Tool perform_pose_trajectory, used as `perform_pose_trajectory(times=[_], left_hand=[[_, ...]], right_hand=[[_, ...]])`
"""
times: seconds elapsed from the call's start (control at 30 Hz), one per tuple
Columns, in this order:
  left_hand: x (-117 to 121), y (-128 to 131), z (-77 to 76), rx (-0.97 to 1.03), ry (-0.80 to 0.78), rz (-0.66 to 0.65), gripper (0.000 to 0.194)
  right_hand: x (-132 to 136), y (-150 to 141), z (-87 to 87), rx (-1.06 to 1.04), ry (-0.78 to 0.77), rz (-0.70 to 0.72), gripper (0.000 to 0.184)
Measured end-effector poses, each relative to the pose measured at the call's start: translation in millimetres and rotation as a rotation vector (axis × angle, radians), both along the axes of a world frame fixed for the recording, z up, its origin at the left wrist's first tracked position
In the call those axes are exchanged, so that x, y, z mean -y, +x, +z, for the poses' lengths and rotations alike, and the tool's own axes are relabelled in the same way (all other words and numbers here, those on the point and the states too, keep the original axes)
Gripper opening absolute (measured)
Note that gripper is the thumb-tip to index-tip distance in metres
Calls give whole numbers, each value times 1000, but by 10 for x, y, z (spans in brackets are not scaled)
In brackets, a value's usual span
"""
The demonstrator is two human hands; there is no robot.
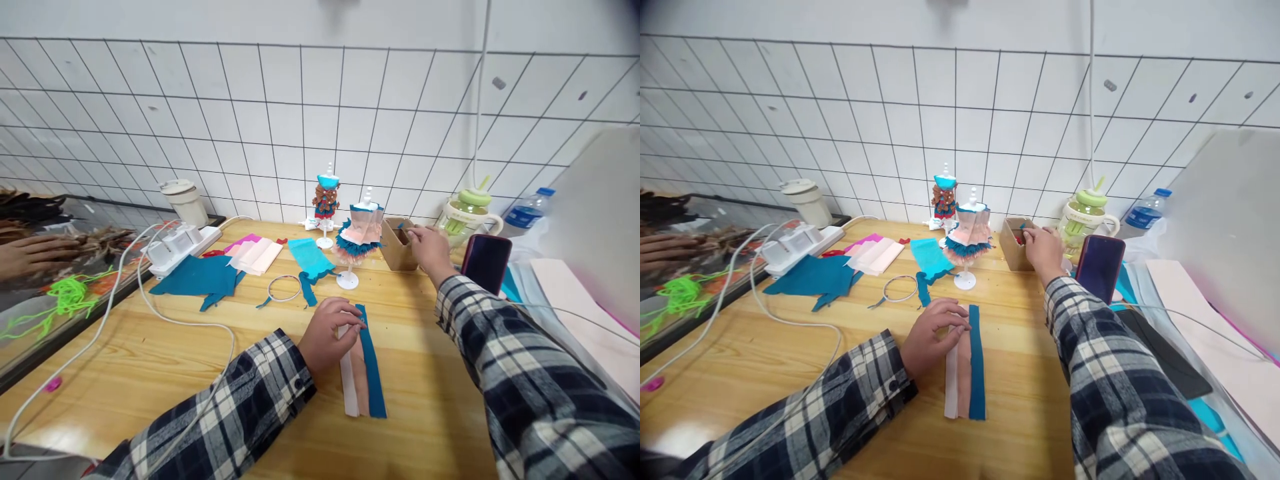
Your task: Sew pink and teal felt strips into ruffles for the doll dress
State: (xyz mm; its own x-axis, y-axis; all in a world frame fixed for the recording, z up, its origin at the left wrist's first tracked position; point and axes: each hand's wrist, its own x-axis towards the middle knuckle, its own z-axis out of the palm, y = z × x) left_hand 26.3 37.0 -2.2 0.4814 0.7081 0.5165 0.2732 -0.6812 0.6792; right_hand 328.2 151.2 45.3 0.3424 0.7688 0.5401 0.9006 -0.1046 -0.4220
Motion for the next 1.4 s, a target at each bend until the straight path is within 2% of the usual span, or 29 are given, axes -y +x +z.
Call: perform_pose_trajectory(times=[0.1, 0.2, 0.3, 0.4, 0.57, 0.67, 0.8, 1.07, 1.4], left_hand=[[-3, 0, 3, 0, -6, -4, 16], [5, 4, 16, -4, -4, -12, 16], [11, 5, 37, -8, 1, 3, 16], [12, 4, 69, -11, 0, 27, 17], [19, 9, 128, -15, 5, 45, 17], [27, 19, 130, -26, 19, 46, 15], [32, 27, 94, -35, 55, 39, 13], [32, 36, 83, -67, 76, 46, 13], [91, 61, 134, -64, 37, 55, 11]], right_hand=[[16, 22, -83, 44, 3, -40, 29], [86, 42, -89, 18, -7, -83, 31], [287, -33, -65, -2, 86, -23, 36], [685, -309, -134, -84, 230, 113, 35], [1438, -932, -403, -348, 7, 500, 22], [1642, -1141, -434, -406, -61, 607, 21], [1674, -1227, -389, -472, -68, 597, 23], [1702, -1278, -396, -485, -31, 539, 10], [1764, -1276, -362, -36, 134, 572, 8]])
